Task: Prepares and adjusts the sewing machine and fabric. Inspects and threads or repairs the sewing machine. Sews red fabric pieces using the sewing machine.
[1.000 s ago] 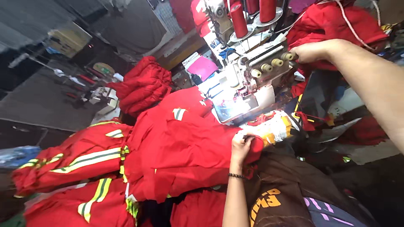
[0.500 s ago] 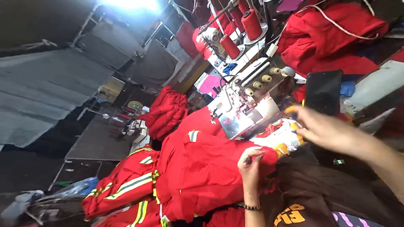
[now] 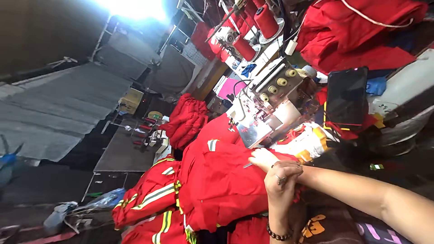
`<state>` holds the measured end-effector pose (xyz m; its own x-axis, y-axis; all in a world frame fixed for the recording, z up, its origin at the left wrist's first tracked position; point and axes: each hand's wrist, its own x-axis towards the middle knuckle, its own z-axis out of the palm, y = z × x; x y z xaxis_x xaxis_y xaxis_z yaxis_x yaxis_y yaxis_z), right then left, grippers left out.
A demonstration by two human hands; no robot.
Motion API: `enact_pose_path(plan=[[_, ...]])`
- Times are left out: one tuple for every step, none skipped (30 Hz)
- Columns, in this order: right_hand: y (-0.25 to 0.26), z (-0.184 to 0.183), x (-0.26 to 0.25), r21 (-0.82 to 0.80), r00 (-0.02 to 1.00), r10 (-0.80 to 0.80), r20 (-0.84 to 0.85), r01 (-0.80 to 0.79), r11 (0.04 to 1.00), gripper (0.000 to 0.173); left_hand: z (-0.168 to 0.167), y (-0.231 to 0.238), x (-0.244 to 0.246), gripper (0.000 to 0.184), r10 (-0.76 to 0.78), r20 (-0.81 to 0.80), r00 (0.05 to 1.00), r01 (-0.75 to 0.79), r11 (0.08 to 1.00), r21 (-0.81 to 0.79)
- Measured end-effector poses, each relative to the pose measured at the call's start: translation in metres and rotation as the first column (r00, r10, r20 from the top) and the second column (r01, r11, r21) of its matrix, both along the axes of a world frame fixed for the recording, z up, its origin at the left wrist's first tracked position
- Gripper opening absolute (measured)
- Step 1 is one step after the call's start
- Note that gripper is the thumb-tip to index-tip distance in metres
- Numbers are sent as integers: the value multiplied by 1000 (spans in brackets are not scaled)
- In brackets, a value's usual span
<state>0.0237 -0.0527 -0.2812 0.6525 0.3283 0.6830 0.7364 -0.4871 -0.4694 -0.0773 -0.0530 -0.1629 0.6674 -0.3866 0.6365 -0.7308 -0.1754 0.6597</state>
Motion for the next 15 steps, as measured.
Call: enact_pose_path(plan=[[-9, 3, -1, -21, 999, 22, -34, -23, 1000, 16, 0, 3, -2, 6, 1, -14, 1000, -1, 1000, -13], [-25, 15, -3, -51, 992, 85, -95, -90, 995, 16, 0, 5, -4, 7, -14, -36, 999, 13, 999, -40], [-43, 29, -7, -54, 973, 162, -165, -173, 984, 21, 2, 6, -6, 8, -40, -60, 997, 36, 997, -70], [-57, 39, -10, -22, 962, 205, -179, -212, 977, 24, 3, 7, -9, 8, -76, -80, 994, 68, 993, -96], [-68, 43, -12, 37, 959, 236, -156, -233, 972, 25, 4, 7, -12, 7, -112, -93, 989, 101, 989, -112], [-76, 42, -14, 89, 967, 237, -90, -229, 969, 24, 6, 6, -14, 6, -144, -101, 984, 132, 984, -121], [-85, 41, -16, 133, 970, 239, -45, -231, 964, 23, 7, 4, -16, 4, -171, -103, 980, 158, 980, -121], [-95, 42, -20, 170, 969, 246, -20, -239, 956, 21, 9, 2, -17, 4, -189, -97, 977, 179, 978, -111], [-107, 45, -26, 207, 964, 262, -40, -249, 946, 20, 10, 0, -18, 2, -201, -85, 976, 193, 977, -93], [-119, 50, -35, 261, 948, 296, -113, -259, 930, 20, 11, -3, -18, 2, -210, -73, 975, 206, 976, -67], [-132, 57, -46, 336, 912, 341, -227, -256, 906, 21, 10, -5, -18, 1, -221, -63, 973, 218, 975, -43], [-145, 63, -56, 441, 838, 415, -355, -241, 865, 23, 7, -7, -18, 1, -237, -61, 970, 236, 971, -27], [-156, 68, -64, 572, 726, 512, -459, -199, 796, 25, 3, -9, -17, 1, -258, -65, 964, 257, 966, -17], [-165, 74, -72, 711, 590, 624, -512, -116, 693, 28, -2, -12, -17, 1, -278, -76, 958, 278, 961, -8], [-175, 80, -79, 814, 451, 727, -518, -1, 581, 31, -7, -16, -18, 1, -283, -89, 955, 286, 958, 14]])
